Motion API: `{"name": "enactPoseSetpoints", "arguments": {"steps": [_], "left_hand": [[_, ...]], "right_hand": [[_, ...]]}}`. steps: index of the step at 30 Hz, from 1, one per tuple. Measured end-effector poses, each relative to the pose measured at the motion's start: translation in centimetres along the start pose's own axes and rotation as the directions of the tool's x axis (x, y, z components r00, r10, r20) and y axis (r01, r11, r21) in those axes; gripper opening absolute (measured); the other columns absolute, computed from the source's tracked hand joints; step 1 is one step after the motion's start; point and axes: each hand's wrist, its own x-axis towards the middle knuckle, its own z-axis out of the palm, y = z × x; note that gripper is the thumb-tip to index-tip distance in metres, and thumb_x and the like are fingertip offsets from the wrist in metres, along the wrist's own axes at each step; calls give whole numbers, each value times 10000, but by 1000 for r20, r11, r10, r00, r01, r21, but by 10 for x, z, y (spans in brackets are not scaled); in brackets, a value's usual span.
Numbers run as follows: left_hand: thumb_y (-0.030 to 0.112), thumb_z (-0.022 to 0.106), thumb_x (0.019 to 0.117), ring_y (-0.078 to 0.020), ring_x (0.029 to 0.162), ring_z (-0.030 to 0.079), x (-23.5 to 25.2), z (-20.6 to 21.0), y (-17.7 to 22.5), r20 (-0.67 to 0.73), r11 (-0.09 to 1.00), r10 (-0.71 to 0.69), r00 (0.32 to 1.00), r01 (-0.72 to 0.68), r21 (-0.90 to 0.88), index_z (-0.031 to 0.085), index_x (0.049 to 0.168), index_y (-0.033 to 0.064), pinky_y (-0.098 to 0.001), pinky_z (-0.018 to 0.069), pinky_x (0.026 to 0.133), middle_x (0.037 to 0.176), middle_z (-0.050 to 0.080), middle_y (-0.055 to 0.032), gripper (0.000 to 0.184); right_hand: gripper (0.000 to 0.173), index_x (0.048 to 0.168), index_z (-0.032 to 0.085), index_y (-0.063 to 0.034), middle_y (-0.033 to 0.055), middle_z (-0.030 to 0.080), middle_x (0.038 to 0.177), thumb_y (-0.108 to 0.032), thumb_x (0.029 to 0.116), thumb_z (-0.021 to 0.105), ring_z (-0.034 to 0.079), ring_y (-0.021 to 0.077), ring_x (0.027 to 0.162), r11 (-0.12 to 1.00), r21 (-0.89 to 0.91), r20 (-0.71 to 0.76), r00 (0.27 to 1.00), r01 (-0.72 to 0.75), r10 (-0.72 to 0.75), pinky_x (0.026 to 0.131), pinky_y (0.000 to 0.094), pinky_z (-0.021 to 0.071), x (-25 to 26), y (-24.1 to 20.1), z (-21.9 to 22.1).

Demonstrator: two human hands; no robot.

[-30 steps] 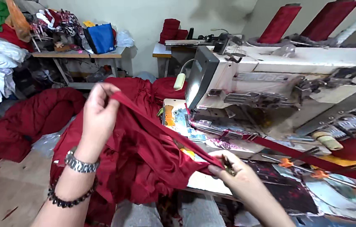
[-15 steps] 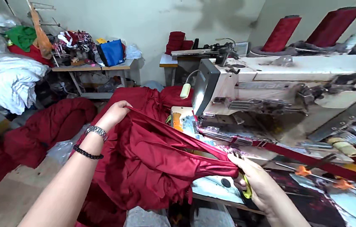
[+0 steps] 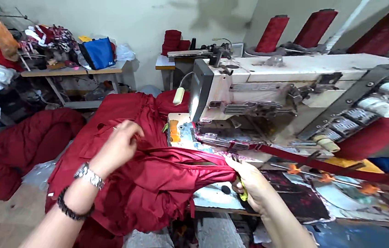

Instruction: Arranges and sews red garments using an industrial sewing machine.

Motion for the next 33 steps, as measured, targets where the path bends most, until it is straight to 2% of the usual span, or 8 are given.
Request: {"name": "enactPoseSetpoints", "arguments": {"steps": [2, 5, 6, 10, 13, 17, 28, 33], "left_hand": [[91, 644, 917, -241, 1157, 628, -11, 26, 18, 53, 986, 143, 988, -137, -93, 739, 1001, 124, -517, 511, 994, 1157, 690, -49, 131], [336, 589, 1015, -220, 1288, 570, -19, 53, 31, 173, 993, 83, 981, -68, -93, 698, 1279, 196, -519, 424, 1103, 1308, 662, 1, 318], [373, 577, 1026, -227, 1292, 567, -19, 59, 30, 172, 996, 51, 984, -37, -86, 682, 1310, 197, -527, 405, 1115, 1311, 663, -2, 351], [291, 576, 1038, -187, 1099, 649, -16, 62, 20, 177, 986, 13, 984, 17, -164, 746, 1066, 112, -501, 410, 1105, 1058, 716, -30, 249], [223, 560, 1052, -163, 967, 654, -17, 44, 13, 242, 953, -76, 967, 142, -270, 711, 1050, 70, -418, 530, 923, 1015, 687, -60, 215], [148, 602, 1024, -67, 715, 563, -23, 27, -3, 231, 887, -127, 965, 214, -408, 681, 920, 84, -284, 484, 698, 777, 616, 16, 145], [168, 623, 995, -11, 715, 578, -31, 28, -6, 235, 803, -116, 965, 230, -549, 699, 910, 138, -223, 482, 691, 761, 638, 75, 118], [172, 620, 994, -5, 726, 586, -32, 29, -5, 236, 796, -109, 966, 227, -562, 700, 913, 142, -213, 487, 693, 773, 642, 84, 118]], "right_hand": [[252, 992, 588, -57, -4, 524, 614, -263, 1094, 485, 418, 41, 419, 1000, 13, -3, 1000, 5, -5, 393, 175, 361, 0, -1, 0], [231, 1020, 590, -48, 2, 531, 621, -245, 1091, 493, 418, 36, 421, 999, 24, -14, 999, 33, -33, 393, 170, 357, -1, -1, 0], [218, 1035, 592, -49, -2, 532, 622, -239, 1089, 497, 416, 31, 420, 999, 20, -11, 999, 46, -45, 392, 166, 357, -2, -1, 0], [165, 1111, 603, -39, 3, 557, 679, -179, 1072, 524, 425, 26, 439, 995, 10, -27, 994, 102, -101, 397, 163, 355, -3, 0, -1], [146, 1127, 616, -14, 32, 608, 776, -125, 1050, 560, 460, 30, 472, 988, 7, -102, 983, 152, -151, 409, 165, 372, 0, 3, -3], [158, 1151, 642, -16, 39, 644, 849, -98, 1042, 563, 509, 37, 533, 984, -6, -170, 970, 178, -176, 437, 170, 376, 5, 7, -3], [154, 1110, 649, -65, 15, 656, 894, -168, 1029, 568, 595, 43, 666, 950, -117, -46, 954, 290, -297, 528, 190, 457, 5, 13, -3], [146, 1103, 645, -64, -3, 637, 853, -170, 1027, 580, 543, 15, 596, 942, -126, -52, 946, 311, -319, 486, 165, 415, 6, 16, -2]]}}
